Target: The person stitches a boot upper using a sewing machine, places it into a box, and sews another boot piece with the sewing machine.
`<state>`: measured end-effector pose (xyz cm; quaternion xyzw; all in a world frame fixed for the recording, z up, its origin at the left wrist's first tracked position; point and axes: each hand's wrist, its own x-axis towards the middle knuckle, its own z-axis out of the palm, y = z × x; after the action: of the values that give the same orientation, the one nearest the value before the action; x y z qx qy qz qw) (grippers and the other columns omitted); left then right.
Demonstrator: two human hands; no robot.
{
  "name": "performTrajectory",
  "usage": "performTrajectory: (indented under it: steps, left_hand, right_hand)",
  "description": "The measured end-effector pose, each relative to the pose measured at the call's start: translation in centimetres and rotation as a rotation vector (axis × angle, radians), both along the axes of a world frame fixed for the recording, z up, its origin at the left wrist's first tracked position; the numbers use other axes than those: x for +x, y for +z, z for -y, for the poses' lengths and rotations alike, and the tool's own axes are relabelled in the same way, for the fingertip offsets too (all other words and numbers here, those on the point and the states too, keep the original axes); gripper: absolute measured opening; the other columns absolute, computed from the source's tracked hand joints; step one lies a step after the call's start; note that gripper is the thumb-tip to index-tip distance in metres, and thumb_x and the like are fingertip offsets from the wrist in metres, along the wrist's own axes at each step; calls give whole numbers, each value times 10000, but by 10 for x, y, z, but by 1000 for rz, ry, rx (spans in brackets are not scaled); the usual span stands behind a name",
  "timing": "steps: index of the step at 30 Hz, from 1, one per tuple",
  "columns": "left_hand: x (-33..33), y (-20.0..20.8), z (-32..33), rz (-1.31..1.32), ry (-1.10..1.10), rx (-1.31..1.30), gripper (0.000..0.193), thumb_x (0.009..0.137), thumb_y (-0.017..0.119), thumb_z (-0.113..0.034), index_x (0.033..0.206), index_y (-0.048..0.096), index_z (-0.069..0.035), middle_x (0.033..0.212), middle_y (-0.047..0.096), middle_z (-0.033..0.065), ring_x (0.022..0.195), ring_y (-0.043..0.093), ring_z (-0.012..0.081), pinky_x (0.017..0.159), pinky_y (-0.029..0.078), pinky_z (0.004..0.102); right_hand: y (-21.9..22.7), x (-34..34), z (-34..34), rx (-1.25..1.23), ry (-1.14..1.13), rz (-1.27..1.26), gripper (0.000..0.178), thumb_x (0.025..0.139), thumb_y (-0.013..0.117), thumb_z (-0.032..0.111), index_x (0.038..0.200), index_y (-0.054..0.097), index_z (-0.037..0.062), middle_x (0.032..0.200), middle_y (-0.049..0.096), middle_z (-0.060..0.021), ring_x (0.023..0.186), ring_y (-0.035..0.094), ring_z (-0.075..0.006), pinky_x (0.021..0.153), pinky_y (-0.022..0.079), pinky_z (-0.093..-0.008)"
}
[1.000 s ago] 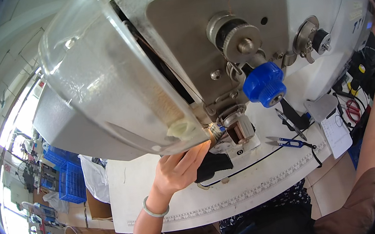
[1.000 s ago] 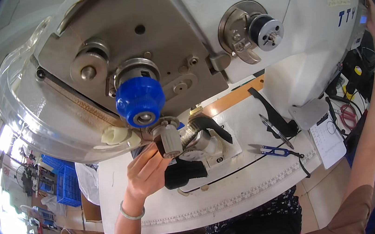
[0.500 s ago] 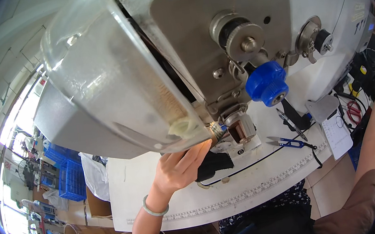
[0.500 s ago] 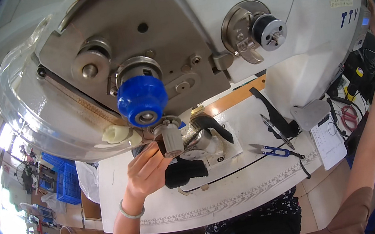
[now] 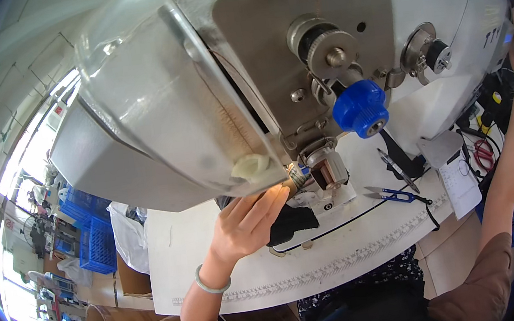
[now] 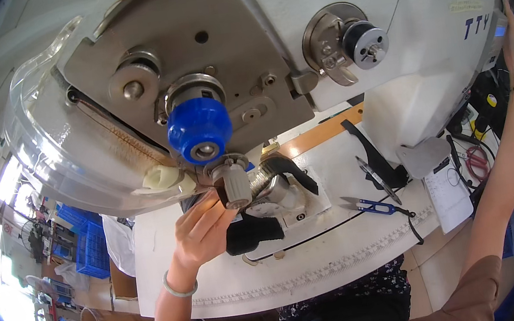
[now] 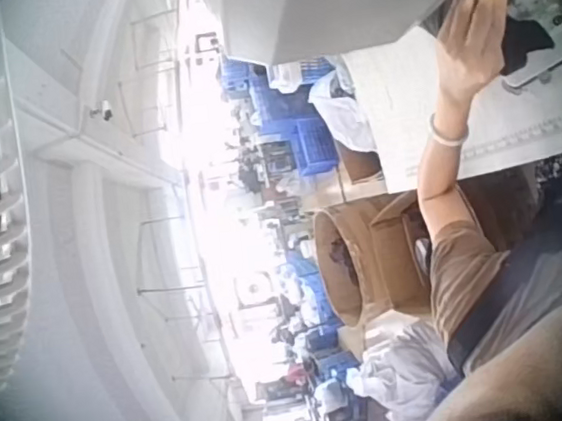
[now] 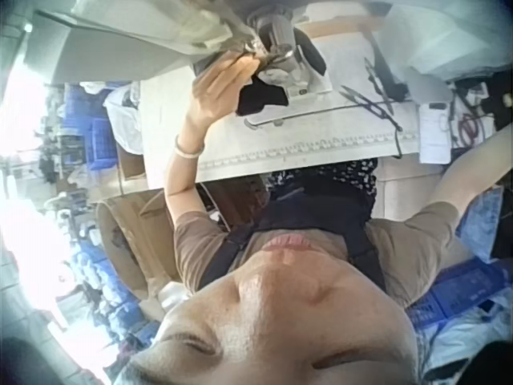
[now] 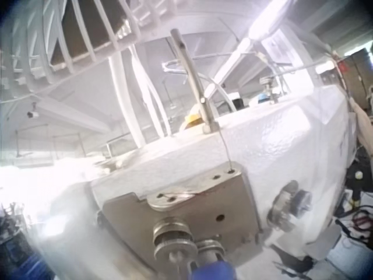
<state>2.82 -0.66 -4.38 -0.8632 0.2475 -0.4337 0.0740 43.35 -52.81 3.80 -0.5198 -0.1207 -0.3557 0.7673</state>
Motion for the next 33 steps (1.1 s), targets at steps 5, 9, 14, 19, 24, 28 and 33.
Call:
performTrajectory:
  steps: [5,9,14,19,24,28,33]
  left_hand:
    - [1,-1,-2,14,-32,-36,397,533,593,17,919,684,-6,867,613,67,765,616,204,658,553,290]
    - [0,0,-3,-20,-21,-51,404,535,599,27,928,685,-15,870,615,69,791,622,224,687,564,307]
    - [0,-3,-1,-2,-35,-96,402,537,606,37,927,687,-18,866,612,66,779,623,219,671,561,301]
    - [1,-3,0,13,-39,-104,381,548,616,42,917,689,-20,870,605,53,752,621,206,616,545,287]
    - [0,-2,-1,-18,-9,-103,372,545,639,49,905,697,-26,863,608,35,697,603,179,578,521,264]
    - [0,-3,-2,-16,-12,-126,382,536,644,48,904,702,-35,864,622,21,664,590,167,544,494,248]
    - [-2,-1,0,-105,19,-168,225,598,652,86,796,664,-22,837,607,65,792,647,270,690,557,347]
  right_hand:
    - [-35,-6,-12,-138,-100,33,450,991,318,256,1388,320,46,1416,354,-50,1287,336,-168,1076,217,-291]
    - [-29,-30,0,-270,-217,38,432,984,335,249,1352,366,25,1356,409,-90,1242,392,-189,1064,258,-306]
    - [-32,-175,-93,-493,-578,183,376,960,377,210,1252,467,-11,1171,533,-120,1128,492,-196,1043,315,-308]
    - [-116,-274,-274,-1136,221,606,468,613,565,-57,1062,583,72,1115,542,-74,1057,536,-282,840,426,-352]
    - [-127,-269,-342,-849,339,739,407,676,599,-85,1049,610,77,1123,530,-61,1055,512,-270,852,443,-372]
    - [-125,-266,-344,-821,407,710,392,673,612,-105,1018,629,80,1122,528,-51,1056,489,-272,786,473,-320]
    - [-136,-262,-344,-828,389,726,439,650,603,-137,1028,631,84,1117,532,-43,1039,486,-270,736,477,-293]
